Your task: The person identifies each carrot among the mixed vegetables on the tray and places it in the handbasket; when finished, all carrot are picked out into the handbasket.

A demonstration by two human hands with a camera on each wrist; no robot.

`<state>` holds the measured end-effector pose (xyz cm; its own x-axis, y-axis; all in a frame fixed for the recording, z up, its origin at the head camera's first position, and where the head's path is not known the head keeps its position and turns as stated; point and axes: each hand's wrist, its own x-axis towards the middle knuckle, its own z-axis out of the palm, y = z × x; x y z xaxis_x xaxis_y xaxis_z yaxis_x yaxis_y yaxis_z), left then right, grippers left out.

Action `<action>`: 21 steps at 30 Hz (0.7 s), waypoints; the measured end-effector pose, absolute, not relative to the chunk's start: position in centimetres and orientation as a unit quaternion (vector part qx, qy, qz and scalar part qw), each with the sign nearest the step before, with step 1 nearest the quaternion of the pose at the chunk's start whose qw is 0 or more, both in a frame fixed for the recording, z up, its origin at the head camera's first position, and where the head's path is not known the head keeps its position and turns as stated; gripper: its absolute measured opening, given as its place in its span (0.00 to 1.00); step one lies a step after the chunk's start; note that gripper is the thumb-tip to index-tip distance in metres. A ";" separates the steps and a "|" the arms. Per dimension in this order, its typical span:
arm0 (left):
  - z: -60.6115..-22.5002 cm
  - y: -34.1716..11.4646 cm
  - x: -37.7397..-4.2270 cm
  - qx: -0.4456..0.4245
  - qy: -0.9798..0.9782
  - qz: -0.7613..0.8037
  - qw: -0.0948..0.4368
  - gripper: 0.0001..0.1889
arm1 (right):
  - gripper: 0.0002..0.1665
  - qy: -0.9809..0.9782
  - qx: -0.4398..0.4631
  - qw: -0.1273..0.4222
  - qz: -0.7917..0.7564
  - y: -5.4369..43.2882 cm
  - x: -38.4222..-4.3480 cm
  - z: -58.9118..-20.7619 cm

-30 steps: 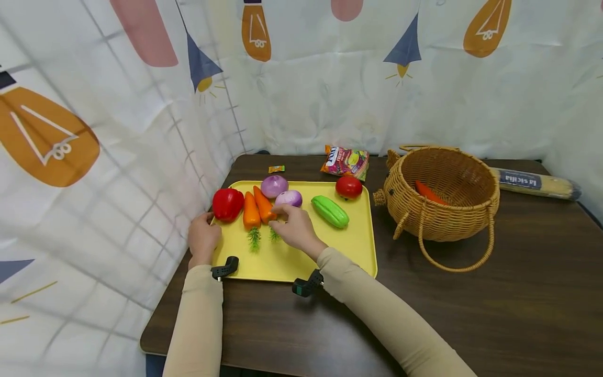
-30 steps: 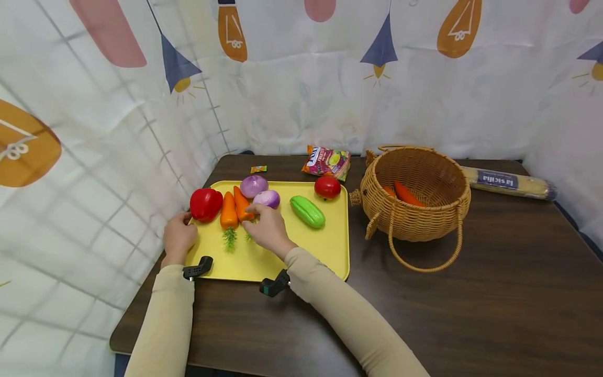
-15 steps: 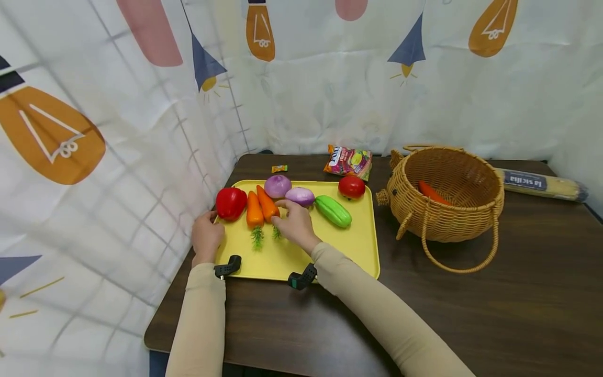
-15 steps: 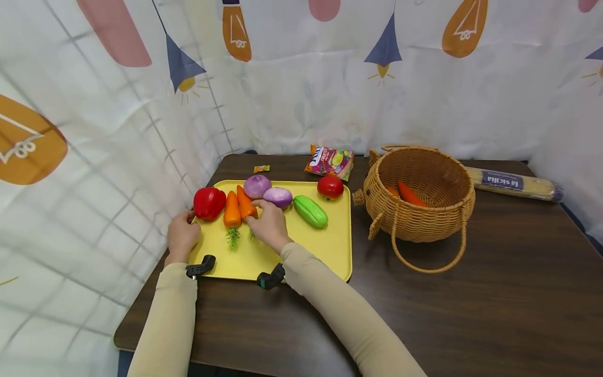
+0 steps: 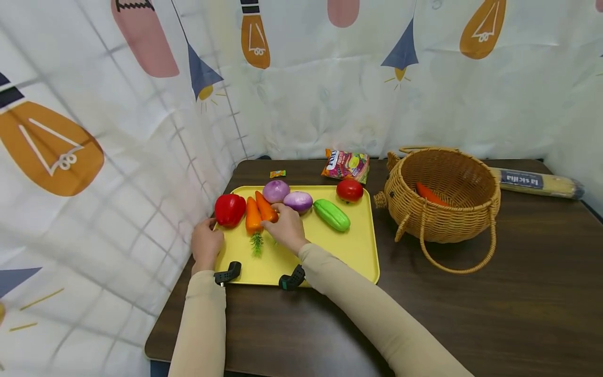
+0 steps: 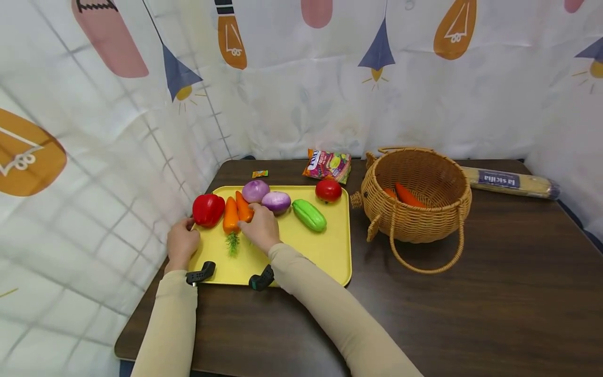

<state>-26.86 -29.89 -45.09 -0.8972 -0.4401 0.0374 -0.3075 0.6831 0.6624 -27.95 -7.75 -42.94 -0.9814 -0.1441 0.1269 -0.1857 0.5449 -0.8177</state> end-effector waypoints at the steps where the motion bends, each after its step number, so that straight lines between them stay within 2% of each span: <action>1: -45.1 -29.9 -26.9 0.203 -0.913 -0.340 0.097 0.26 | 0.32 -0.880 0.092 0.022 0.465 -7.9 -28.0 -43.0; 9: -45.2 -29.9 -26.7 0.201 -0.914 -0.337 0.105 0.25 | 0.37 -0.903 0.092 -0.001 0.420 -8.6 -28.6 -43.7; 21: -45.2 -29.7 -26.9 0.201 -0.915 -0.333 0.105 0.24 | 0.29 -0.911 0.058 0.049 0.406 -9.3 -29.1 -44.2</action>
<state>-26.92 -29.66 -45.16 -0.8972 -0.4378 0.0589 -0.2977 0.6977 0.6516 -29.06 -9.35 -44.19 -0.9884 -0.0658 0.1365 -0.1456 0.6632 -0.7342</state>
